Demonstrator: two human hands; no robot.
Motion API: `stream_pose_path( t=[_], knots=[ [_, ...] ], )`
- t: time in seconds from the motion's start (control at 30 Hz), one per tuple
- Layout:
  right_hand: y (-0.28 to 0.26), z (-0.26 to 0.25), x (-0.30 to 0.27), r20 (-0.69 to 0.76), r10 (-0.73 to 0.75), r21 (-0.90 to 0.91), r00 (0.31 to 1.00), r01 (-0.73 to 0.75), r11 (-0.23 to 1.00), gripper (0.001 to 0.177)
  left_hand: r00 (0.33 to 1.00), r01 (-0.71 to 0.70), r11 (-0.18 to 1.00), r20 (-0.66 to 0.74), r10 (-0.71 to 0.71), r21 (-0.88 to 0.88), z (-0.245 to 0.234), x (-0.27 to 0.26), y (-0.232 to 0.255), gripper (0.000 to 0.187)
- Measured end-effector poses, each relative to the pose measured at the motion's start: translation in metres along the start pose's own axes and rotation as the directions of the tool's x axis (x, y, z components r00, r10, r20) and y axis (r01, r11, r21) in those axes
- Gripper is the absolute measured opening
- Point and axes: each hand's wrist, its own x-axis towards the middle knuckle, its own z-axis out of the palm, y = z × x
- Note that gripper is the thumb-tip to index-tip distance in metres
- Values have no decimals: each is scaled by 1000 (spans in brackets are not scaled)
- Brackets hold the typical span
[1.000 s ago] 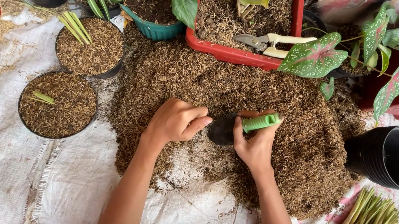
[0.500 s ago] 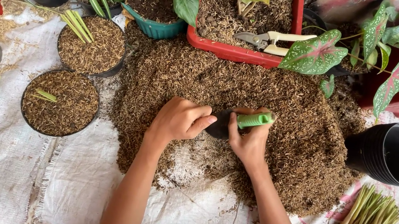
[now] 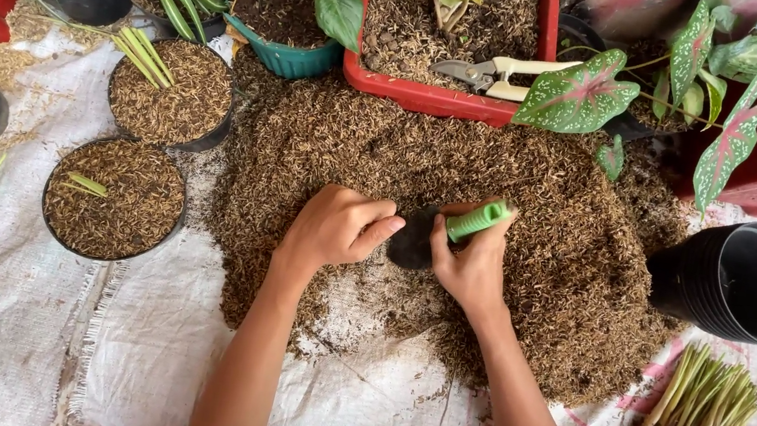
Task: The person uses a small hand trowel to scoop soil from a large pile and fill a black plastic pot. They then place a plant cutting into the pot and cover the roots with more soil, patting it down to secure the plant.
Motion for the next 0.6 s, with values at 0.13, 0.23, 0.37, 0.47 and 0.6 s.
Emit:
stream_pose_path(
  t=[0.13,0.23,0.37,0.47,0.6],
  knots=[
    [7,0,-1,-28,11,-4,1000,-11,1000,48,1000,2,1000,3,-2,8,2,-1,-1,54],
    [-3,-3,2,39,47,2,998,-47,999,49,1000,2,1000,12,-2,6,-1,1,2,55],
    [-3,-34,14,-43,21,-20,999,-22,1000,51,1000,-3,1000,7,3,-4,0,0,0,56],
    [-9,-48,18,28,62,-106,998,-58,993,51,1000,17,1000,3,-17,0,-7,1,6,56],
    [-8,-39,14,63,115,-91,991,-109,990,48,1000,14,1000,13,-14,16,-10,4,8,56]
  ],
)
